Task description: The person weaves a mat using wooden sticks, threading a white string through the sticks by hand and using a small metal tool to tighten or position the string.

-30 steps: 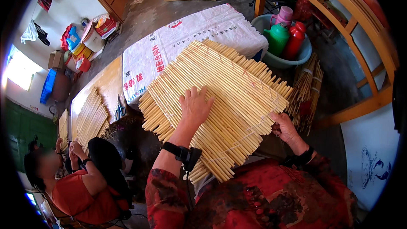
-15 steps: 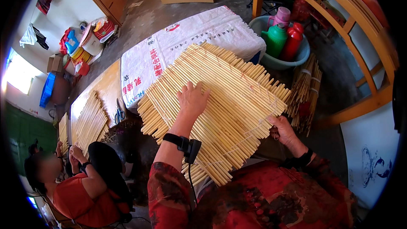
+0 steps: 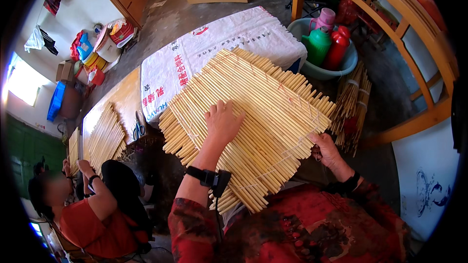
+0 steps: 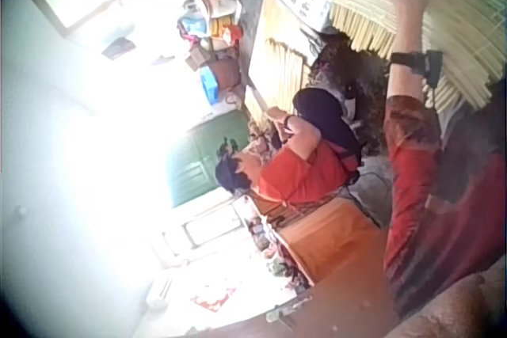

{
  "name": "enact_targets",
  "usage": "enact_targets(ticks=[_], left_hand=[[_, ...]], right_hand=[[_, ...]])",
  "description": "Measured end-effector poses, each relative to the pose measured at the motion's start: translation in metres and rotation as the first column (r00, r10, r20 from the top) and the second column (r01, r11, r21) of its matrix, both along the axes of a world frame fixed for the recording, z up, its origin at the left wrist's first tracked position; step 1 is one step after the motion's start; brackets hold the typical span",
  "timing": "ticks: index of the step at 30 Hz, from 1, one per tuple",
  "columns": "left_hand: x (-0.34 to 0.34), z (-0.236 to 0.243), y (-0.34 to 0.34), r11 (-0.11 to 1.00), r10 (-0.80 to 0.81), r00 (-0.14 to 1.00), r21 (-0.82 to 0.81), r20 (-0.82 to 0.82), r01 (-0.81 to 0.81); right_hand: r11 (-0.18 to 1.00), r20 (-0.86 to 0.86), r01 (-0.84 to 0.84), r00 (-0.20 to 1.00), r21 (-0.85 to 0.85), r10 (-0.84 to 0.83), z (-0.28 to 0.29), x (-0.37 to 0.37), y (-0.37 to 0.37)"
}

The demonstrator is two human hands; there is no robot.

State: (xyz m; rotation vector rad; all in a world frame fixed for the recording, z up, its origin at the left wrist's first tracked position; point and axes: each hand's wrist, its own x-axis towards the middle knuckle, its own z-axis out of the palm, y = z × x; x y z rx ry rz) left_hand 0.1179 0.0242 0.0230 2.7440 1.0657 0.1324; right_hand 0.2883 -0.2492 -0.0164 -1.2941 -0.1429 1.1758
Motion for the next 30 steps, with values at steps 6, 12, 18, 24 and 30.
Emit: enact_targets(ticks=[6, 12, 18, 24, 30], left_hand=[[-0.034, -0.007, 0.012, 0.977, -0.159, 0.984, -0.127, 0.082, 0.168], [-0.038, -0.014, 0.015, 0.966, -0.159, 0.975, -0.182, 0.154, 0.186], [-0.042, -0.026, 0.014, 0.973, -0.132, 0.973, -0.164, 0.189, 0.164], [-0.036, -0.016, 0.0, 0.967, -0.213, 0.97, -0.113, 0.116, 0.226], [-0.04, -0.019, 0.001, 0.971, -0.201, 0.971, -0.106, 0.126, 0.215]], right_hand=[[1.0, 0.019, -0.002, 1.0, -0.001, 0.002, 0.009, -0.003, 0.004], [1.0, 0.011, -0.014, 1.0, 0.026, 0.013, 0.001, -0.001, -0.001], [0.999, 0.015, -0.043, 0.999, -0.034, 0.043, 0.016, -0.004, 0.003], [0.999, -0.019, -0.05, 0.999, -0.01, 0.05, 0.02, -0.006, -0.003], [0.928, 0.056, -0.358, 0.929, -0.106, 0.365, 0.034, -0.021, -0.047]])
